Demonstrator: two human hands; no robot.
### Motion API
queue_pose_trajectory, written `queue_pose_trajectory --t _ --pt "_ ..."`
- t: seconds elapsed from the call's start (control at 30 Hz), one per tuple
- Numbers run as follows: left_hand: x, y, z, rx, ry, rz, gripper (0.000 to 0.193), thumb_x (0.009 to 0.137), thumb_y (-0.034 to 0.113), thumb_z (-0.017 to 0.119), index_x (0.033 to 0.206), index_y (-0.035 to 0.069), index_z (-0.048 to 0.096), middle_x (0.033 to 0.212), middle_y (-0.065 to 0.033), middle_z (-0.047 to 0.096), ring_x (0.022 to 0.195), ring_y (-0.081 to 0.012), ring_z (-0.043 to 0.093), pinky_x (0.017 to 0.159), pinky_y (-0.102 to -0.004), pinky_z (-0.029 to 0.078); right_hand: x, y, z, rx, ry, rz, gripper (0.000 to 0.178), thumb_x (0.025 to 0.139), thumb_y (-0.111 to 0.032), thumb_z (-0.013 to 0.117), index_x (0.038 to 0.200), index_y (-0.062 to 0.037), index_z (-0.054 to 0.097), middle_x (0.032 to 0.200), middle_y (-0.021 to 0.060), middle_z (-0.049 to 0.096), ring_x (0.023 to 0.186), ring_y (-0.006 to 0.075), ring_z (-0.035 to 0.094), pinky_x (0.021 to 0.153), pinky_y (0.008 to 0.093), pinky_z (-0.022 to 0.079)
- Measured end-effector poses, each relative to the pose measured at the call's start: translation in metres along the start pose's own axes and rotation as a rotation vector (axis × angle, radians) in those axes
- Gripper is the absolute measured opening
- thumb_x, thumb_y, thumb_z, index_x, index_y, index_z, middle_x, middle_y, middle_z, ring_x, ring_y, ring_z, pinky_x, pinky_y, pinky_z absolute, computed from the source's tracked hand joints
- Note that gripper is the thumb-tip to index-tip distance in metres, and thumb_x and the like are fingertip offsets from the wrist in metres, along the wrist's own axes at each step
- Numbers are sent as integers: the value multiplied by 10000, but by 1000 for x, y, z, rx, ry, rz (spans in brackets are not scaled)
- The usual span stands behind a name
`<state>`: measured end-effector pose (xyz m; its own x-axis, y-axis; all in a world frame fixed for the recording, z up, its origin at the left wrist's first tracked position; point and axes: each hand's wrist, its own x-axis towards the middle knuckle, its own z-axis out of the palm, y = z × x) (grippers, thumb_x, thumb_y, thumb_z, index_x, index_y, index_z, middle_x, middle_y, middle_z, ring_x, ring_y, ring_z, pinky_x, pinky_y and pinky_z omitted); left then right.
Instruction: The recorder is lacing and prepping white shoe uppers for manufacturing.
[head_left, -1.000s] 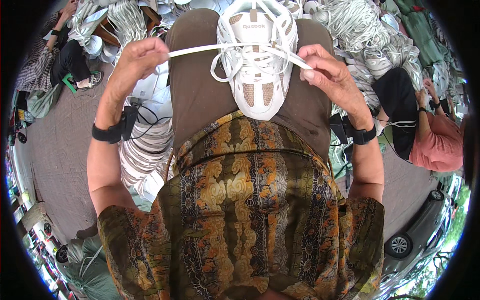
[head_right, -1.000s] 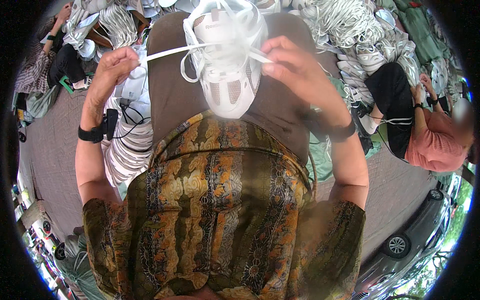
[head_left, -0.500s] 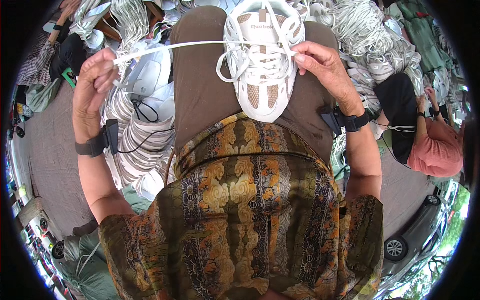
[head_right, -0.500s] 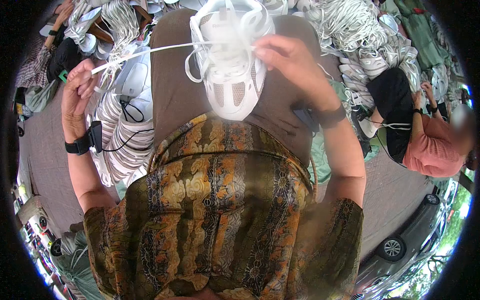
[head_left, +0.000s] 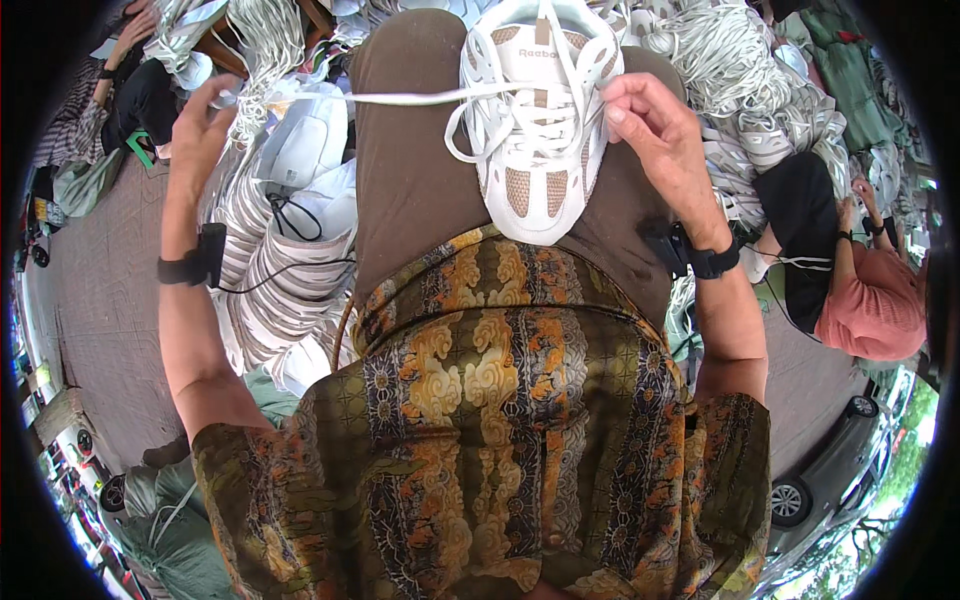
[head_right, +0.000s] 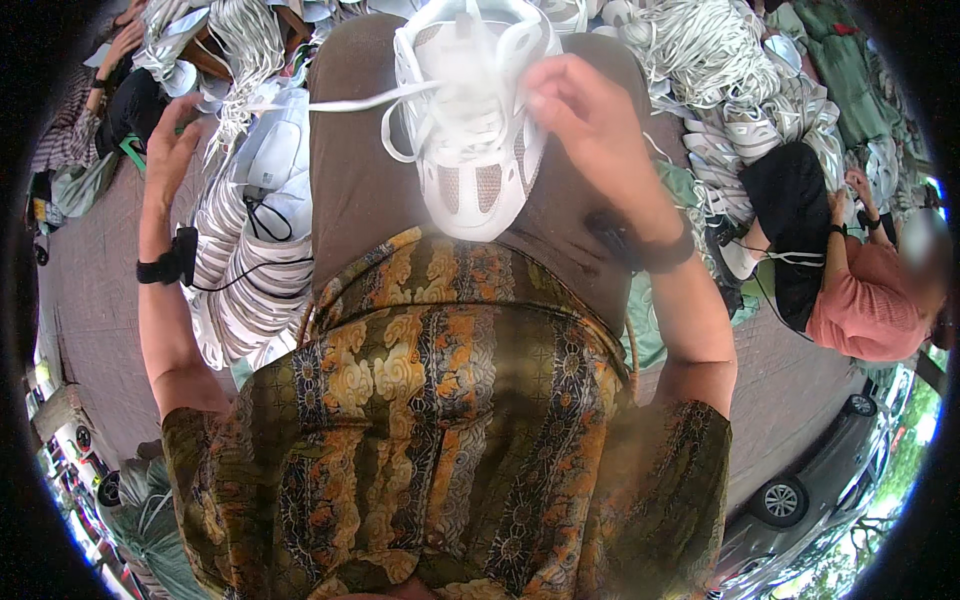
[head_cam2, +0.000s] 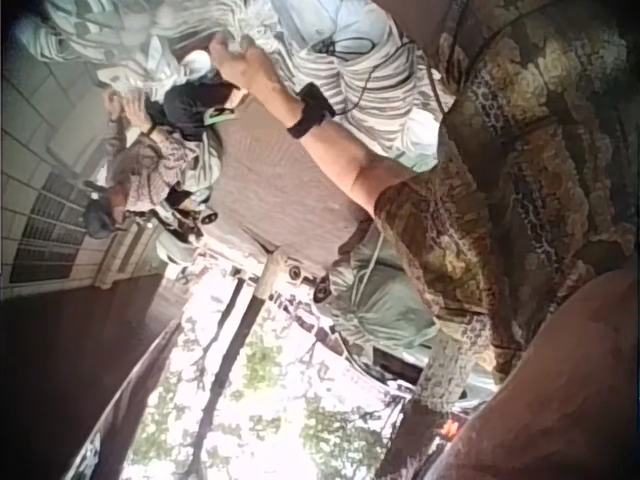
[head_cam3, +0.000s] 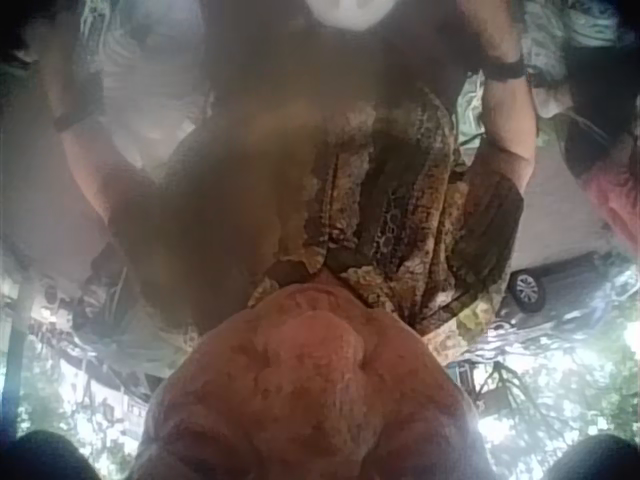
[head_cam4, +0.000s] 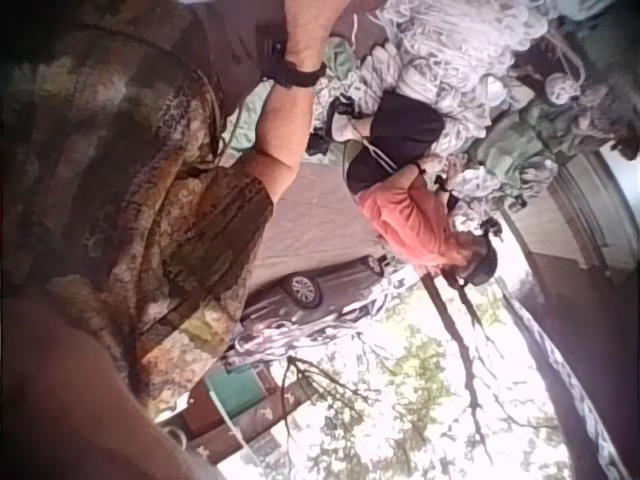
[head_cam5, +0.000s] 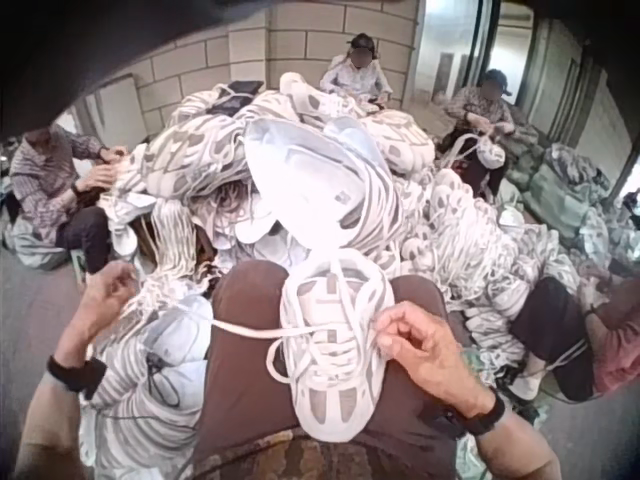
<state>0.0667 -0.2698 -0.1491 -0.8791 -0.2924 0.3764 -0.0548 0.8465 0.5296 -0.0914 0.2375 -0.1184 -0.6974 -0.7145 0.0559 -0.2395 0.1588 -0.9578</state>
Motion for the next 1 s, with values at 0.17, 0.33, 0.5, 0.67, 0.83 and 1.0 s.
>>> queue_pose_trajectory --t 0.17,0.33,0.5,0.67,0.83,1.0 --pt "-28 168 41 -203 -13 315 224 850 62 678 1072 89 681 1045 -57 682 885 -150 650 737 -259 520 -26 -47 23 -343 37 -186 204 912 -109 669 1084 -9 621 958 36 635 764 135 587 703 258 492" --pt "-52 228 110 -186 -20 429 269 762 202 765 961 61 652 885 -97 642 820 -284 659 745 -392 546 -20 -23 54 -769 8 -351 208 874 -151 696 1054 -73 628 993 125 630 725 343 648 616 411 522" --pt "-39 233 133 -428 -221 159 150 809 135 734 883 32 655 806 -90 605 740 -224 623 636 -348 490 -12 -19 48 -607 54 -355 109 898 -56 668 979 -23 603 900 36 587 662 215 569 594 292 458" --pt "-30 219 122 -779 -387 52 54 876 73 719 876 29 689 842 -9 641 776 -112 582 743 -269 469 -13 -35 20 -70 -36 -61 125 936 -120 639 954 -1 603 730 34 542 694 87 486 628 256 416" --pt "-10 210 90 -751 -558 32 112 903 125 723 907 16 700 862 7 671 851 -55 569 768 -244 473 -18 -64 -32 -202 105 -22 126 978 -126 580 885 -45 605 767 -92 506 708 11 427 622 187 347" --pt "1 215 88 -696 -631 90 115 920 132 705 929 24 664 877 39 632 836 -37 541 756 -224 457 -41 -94 -90 -468 233 25 103 969 -117 604 904 -41 581 797 -95 477 721 15 387 626 189 295"
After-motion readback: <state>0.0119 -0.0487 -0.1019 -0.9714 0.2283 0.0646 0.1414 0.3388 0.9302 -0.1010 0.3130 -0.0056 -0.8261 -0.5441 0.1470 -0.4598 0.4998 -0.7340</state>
